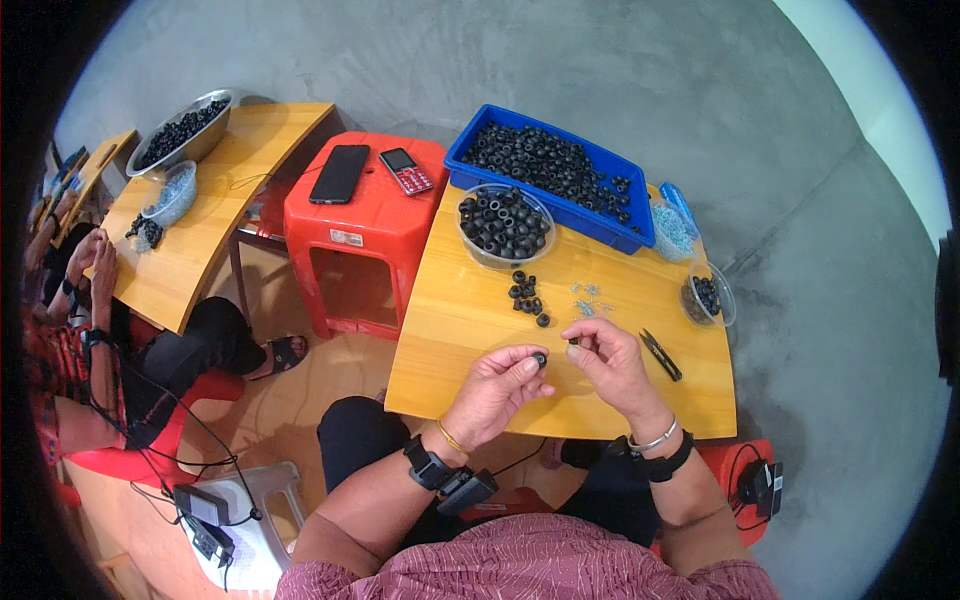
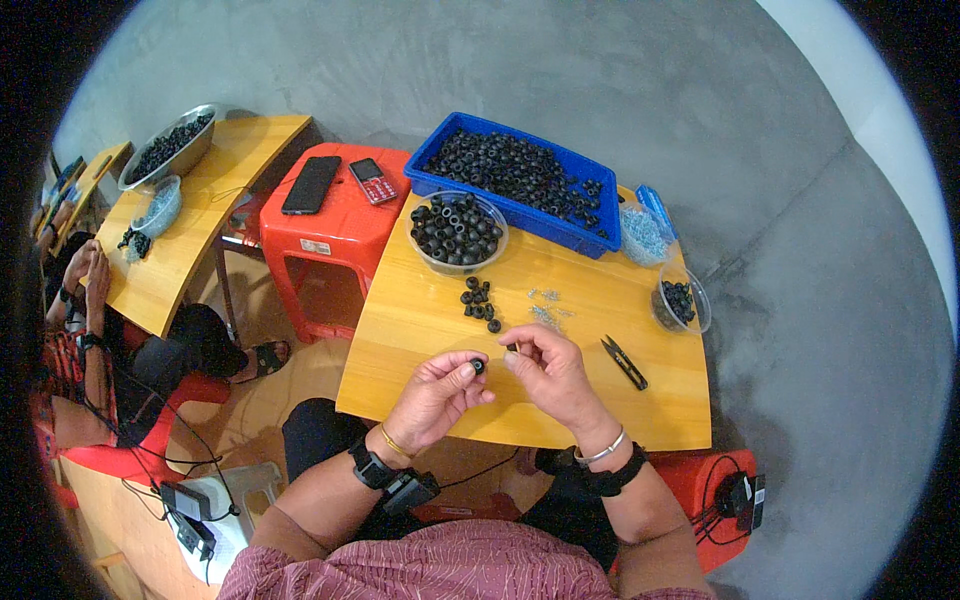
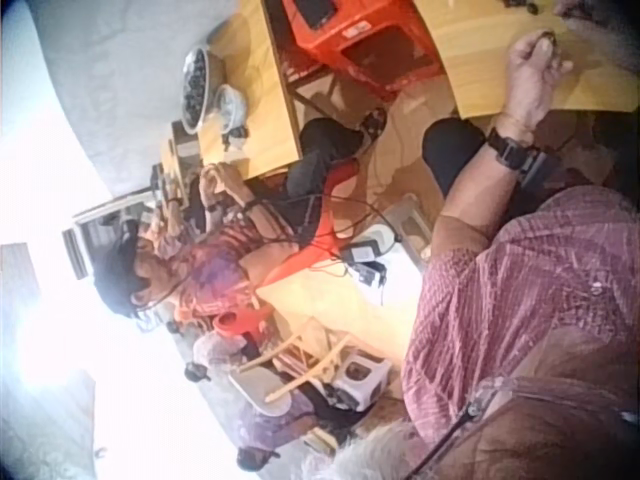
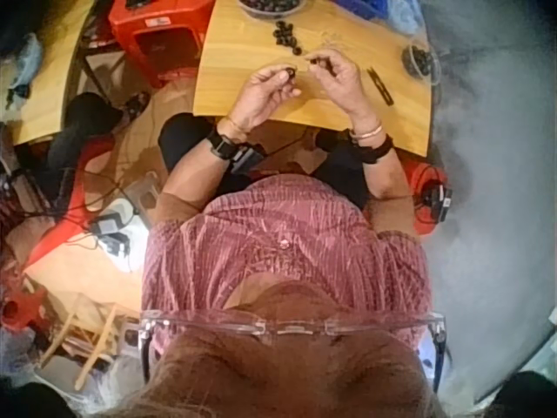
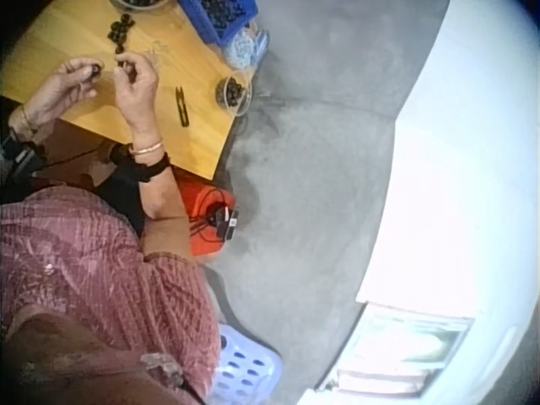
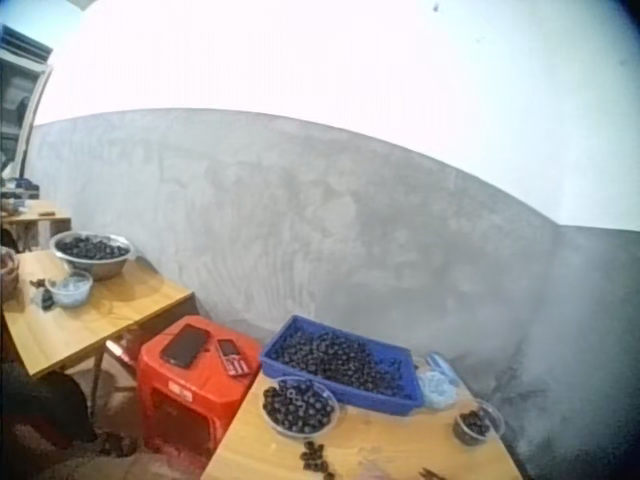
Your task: The person assembles components by hand by picking up a black ring and a small metal piece, joining them together, and occasionally using shears to trim the metal before placing the unit on the table.
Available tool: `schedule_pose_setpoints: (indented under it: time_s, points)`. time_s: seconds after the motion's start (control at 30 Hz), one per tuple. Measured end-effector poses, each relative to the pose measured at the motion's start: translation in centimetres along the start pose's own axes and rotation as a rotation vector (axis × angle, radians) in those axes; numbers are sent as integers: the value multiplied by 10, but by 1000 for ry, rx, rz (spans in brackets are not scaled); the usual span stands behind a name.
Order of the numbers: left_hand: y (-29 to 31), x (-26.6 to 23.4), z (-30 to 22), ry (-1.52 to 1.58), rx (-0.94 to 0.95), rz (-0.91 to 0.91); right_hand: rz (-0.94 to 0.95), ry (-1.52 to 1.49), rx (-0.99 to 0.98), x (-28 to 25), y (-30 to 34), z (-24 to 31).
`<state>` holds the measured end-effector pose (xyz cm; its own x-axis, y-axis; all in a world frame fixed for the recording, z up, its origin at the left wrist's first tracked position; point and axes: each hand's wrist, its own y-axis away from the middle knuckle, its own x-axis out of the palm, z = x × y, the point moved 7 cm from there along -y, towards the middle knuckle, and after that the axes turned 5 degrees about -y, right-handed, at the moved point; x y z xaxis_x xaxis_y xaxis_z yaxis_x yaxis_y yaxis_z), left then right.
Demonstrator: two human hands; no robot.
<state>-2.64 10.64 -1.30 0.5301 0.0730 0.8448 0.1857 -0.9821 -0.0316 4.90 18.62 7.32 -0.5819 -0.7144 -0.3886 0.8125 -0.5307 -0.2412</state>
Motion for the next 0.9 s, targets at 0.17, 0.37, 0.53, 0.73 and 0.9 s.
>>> schedule_pose_setpoints:
  time_s: [0.17, 0.37, 0.53, 0.73, 0.9]
  points:
    - [1, -1, 1, 7, 0, -30, -50, -310, 135, 3, 4, -16]
    - [0, -3, 0, -29, 22, -45, 33, -495, 257, 10, 9, -18]
    - [-1, 0, -1, -44, 28, -29, -5, -583, 316, 9, 13, -19]
    - [-1, 2, 0, -61, 30, -24, 51, -544, 292, 13, 14, -16]
    - [-1, 2, 0, -96, 43, -49, 64, -519, 270, 15, 12, -15]
